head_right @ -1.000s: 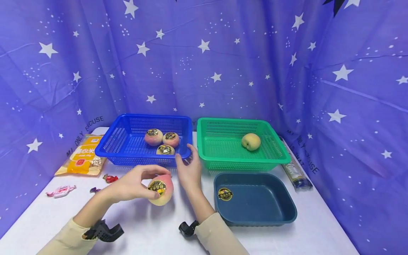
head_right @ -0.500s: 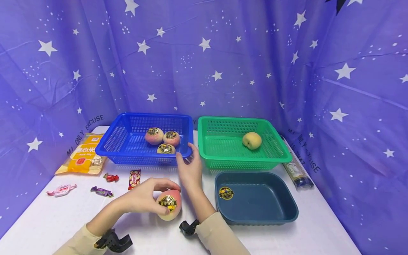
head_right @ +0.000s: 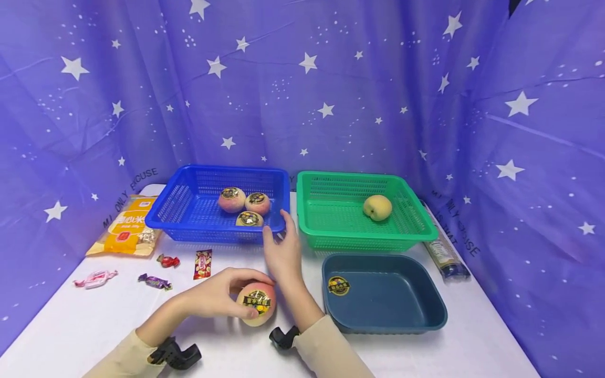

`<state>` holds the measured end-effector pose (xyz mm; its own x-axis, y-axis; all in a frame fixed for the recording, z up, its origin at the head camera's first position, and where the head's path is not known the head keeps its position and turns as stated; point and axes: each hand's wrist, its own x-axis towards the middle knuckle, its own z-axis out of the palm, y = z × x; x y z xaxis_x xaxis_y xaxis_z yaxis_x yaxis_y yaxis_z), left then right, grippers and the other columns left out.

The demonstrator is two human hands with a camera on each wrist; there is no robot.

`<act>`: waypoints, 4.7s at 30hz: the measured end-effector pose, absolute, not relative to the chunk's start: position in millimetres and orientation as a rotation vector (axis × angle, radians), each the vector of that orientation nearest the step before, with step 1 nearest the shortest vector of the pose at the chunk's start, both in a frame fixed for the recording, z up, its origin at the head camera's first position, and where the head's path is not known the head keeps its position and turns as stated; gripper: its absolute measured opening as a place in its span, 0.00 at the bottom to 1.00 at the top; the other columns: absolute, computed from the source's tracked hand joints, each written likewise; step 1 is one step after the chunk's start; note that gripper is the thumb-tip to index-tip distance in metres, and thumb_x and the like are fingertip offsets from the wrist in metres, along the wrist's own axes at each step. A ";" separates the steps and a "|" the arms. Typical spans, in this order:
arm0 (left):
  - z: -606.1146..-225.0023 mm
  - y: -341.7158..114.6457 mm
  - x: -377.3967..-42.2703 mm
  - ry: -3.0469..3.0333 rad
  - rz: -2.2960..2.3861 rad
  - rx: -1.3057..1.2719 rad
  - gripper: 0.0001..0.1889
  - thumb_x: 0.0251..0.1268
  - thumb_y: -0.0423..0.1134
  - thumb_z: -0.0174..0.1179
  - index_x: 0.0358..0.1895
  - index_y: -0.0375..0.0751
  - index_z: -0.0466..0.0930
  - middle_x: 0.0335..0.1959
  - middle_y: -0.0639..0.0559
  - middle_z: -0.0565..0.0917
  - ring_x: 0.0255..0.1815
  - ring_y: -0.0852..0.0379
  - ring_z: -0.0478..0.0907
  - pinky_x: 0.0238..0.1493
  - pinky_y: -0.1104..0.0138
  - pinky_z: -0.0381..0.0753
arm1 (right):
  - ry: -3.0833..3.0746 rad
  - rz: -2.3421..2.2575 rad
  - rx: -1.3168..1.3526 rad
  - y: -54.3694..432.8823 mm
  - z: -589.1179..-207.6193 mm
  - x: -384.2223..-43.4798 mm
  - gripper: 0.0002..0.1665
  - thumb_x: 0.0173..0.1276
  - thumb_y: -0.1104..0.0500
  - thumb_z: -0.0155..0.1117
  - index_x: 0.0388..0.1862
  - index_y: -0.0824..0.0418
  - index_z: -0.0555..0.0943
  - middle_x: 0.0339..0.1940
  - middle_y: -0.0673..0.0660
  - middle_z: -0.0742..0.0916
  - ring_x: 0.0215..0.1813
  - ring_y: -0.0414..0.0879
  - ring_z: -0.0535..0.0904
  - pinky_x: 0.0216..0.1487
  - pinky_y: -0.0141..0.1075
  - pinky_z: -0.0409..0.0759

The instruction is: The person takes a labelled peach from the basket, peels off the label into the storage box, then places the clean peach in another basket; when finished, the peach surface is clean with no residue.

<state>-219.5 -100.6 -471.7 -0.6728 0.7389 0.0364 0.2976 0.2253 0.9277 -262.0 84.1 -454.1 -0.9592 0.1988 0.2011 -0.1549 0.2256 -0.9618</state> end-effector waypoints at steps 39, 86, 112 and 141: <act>-492.2 -102.6 -228.1 1.959 1.568 0.921 0.38 0.58 0.37 0.82 0.73 0.47 0.75 0.68 0.50 0.86 0.69 0.53 0.85 0.73 0.66 0.85 | -2.776 1.041 0.976 140.8 -434.9 -181.0 0.13 0.81 0.54 0.71 0.60 0.44 0.89 0.66 0.40 0.86 0.73 0.37 0.74 0.79 0.48 0.79; -488.4 -103.5 -222.2 2.103 1.528 0.847 0.42 0.50 0.38 0.85 0.74 0.58 0.82 0.71 0.55 0.84 0.71 0.52 0.83 0.74 0.68 0.82 | -3.079 1.383 0.822 278.7 -355.7 -211.0 0.10 0.78 0.58 0.74 0.55 0.58 0.90 0.41 0.53 0.95 0.43 0.46 0.92 0.46 0.38 0.93; -488.1 -104.4 -222.0 2.098 1.526 0.859 0.43 0.51 0.38 0.85 0.75 0.56 0.81 0.73 0.54 0.84 0.72 0.52 0.83 0.73 0.69 0.82 | -3.275 1.263 0.046 329.5 -400.5 -227.6 0.08 0.75 0.65 0.71 0.46 0.71 0.89 0.31 0.56 0.93 0.34 0.45 0.90 0.39 0.42 0.94; -486.0 -104.5 -220.8 2.146 1.498 0.854 0.42 0.52 0.39 0.85 0.75 0.58 0.81 0.72 0.57 0.84 0.73 0.52 0.82 0.78 0.60 0.82 | -3.341 0.955 0.328 333.9 -385.5 -211.0 0.05 0.74 0.62 0.73 0.42 0.64 0.88 0.31 0.53 0.89 0.32 0.45 0.84 0.30 0.36 0.84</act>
<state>-220.8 -104.5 -486.0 -0.7399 0.6720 0.0299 0.2596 0.2444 0.9343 -211.0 333.9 -385.5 -0.9226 -0.2681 -0.2774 -0.0811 0.8377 -0.5401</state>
